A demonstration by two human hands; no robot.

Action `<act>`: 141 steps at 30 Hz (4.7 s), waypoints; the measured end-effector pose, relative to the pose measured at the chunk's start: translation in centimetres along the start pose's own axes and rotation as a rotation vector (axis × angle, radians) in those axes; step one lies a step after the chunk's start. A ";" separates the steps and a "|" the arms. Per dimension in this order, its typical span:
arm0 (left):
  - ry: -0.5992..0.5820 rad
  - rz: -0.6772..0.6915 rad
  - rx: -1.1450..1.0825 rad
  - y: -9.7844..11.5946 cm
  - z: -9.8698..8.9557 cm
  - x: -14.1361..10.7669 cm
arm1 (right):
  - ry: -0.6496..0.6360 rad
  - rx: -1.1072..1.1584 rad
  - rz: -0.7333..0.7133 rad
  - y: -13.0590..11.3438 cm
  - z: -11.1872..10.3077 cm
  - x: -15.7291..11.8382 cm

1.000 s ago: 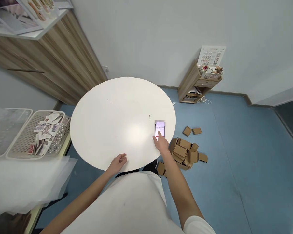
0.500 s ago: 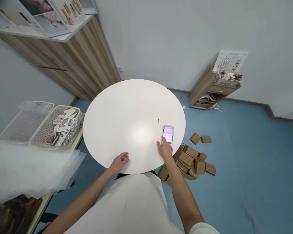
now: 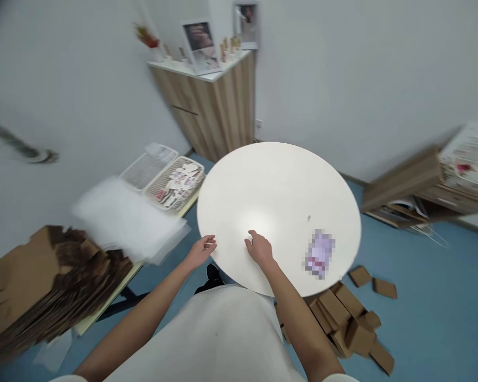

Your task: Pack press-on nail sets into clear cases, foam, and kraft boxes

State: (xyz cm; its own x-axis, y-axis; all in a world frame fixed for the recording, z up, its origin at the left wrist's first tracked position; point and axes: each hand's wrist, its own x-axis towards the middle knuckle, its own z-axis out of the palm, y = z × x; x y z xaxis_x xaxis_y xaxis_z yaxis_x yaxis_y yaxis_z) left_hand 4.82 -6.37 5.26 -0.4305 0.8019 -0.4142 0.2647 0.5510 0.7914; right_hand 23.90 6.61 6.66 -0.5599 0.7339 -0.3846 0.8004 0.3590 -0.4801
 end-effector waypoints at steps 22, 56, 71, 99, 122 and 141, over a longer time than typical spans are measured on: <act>0.303 0.099 -0.108 -7.8 -21.3 1.6 | -0.020 -0.294 -0.400 -24.1 6.1 9.0; 0.204 -0.200 0.054 -7.4 -23.6 25.3 | 0.014 -0.321 -0.358 -28.9 10.5 30.1; 0.318 -0.315 -0.124 -9.0 -23.3 24.3 | -0.016 -0.264 -0.432 -29.2 10.0 29.7; -0.065 0.069 -0.526 -6.1 -23.7 7.1 | 0.039 1.105 -0.001 -27.5 10.3 8.5; -0.485 0.224 -0.373 1.5 -7.2 4.5 | 0.420 1.314 0.263 -12.3 7.3 -2.3; -0.648 0.248 -0.075 9.4 2.4 5.3 | 0.308 1.249 0.077 -0.7 0.4 -2.2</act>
State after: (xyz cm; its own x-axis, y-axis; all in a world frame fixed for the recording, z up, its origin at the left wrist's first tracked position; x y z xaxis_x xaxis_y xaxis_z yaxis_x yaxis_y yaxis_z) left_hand 7.07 3.56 9.44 0.2428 0.8909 -0.3838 0.2183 0.3353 0.9165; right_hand 24.54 4.51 7.56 -0.3151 0.8907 -0.3278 -0.0072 -0.3476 -0.9376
